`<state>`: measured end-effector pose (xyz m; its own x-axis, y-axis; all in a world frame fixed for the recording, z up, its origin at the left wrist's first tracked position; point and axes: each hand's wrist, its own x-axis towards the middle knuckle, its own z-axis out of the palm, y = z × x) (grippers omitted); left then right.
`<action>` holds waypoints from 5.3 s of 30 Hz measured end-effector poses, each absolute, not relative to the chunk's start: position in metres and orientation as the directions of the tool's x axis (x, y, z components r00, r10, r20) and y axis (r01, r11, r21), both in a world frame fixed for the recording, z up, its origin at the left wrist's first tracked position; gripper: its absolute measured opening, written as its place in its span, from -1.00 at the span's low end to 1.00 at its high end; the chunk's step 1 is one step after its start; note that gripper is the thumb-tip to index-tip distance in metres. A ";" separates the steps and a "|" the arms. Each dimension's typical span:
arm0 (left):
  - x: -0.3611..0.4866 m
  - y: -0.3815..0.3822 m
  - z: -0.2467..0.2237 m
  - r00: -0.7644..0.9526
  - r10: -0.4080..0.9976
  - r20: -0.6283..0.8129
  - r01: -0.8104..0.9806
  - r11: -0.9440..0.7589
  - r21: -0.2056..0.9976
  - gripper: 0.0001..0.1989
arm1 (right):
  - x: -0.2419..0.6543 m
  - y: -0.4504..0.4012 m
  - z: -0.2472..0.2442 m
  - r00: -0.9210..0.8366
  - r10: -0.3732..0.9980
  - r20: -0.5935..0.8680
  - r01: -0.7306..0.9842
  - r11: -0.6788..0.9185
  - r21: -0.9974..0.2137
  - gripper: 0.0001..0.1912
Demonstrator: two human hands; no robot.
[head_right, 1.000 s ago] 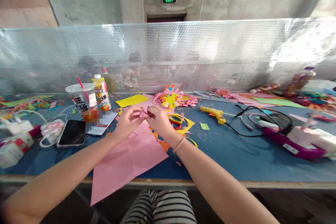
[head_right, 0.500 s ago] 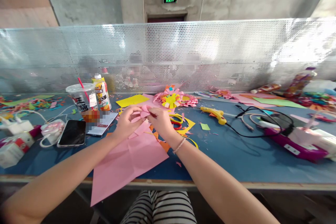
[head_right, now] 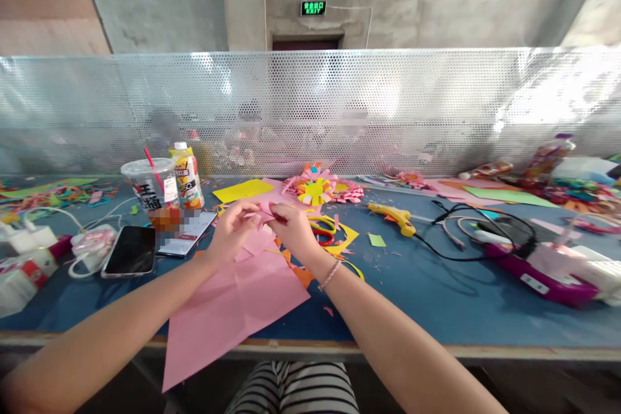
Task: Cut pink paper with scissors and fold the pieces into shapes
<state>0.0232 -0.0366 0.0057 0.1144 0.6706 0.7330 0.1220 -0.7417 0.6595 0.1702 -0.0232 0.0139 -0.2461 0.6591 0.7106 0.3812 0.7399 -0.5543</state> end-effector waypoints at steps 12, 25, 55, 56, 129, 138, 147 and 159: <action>0.019 -0.039 0.014 0.150 0.505 0.850 0.380 -0.823 0.422 -0.83 | 0.171 -0.021 0.013 -0.327 0.672 0.665 0.167 0.734 -0.659 -0.83; 0.021 -0.038 0.013 0.139 0.534 0.834 0.391 -0.803 0.449 -0.81 | 0.168 -0.023 0.017 -0.266 0.854 0.446 -0.197 0.405 -0.893 -0.82; 0.024 -0.033 0.010 0.148 0.879 0.453 0.000 -0.458 0.889 -0.71 | 0.167 -0.020 0.017 -0.155 0.896 0.417 -0.053 0.414 -0.909 -0.83; 0.024 -0.033 0.010 0.146 0.883 0.447 -0.006 -0.451 0.893 -0.71 | 0.167 -0.020 0.017 -0.152 0.895 0.418 -0.046 0.417 -0.908 -0.84; 0.021 -0.036 0.011 0.010 0.753 0.658 0.162 -0.651 0.742 -0.80 | 0.172 -0.023 0.022 -0.163 0.845 0.509 -0.004 0.515 -0.857 -0.87; 0.020 -0.040 0.015 -0.001 0.636 0.772 0.228 -0.751 0.620 -0.89 | 0.174 -0.027 0.022 -0.202 0.744 0.637 0.137 0.666 -0.734 -0.88; 0.019 -0.039 0.014 0.019 0.585 0.811 0.222 -0.794 0.567 -0.91 | 0.173 -0.027 0.021 -0.241 0.744 0.623 0.034 0.648 -0.760 -0.84; 0.019 -0.038 0.014 -0.005 0.574 0.819 0.262 -0.789 0.555 -0.89 | 0.171 -0.029 0.022 -0.215 0.748 0.627 -0.012 0.640 -0.768 -0.74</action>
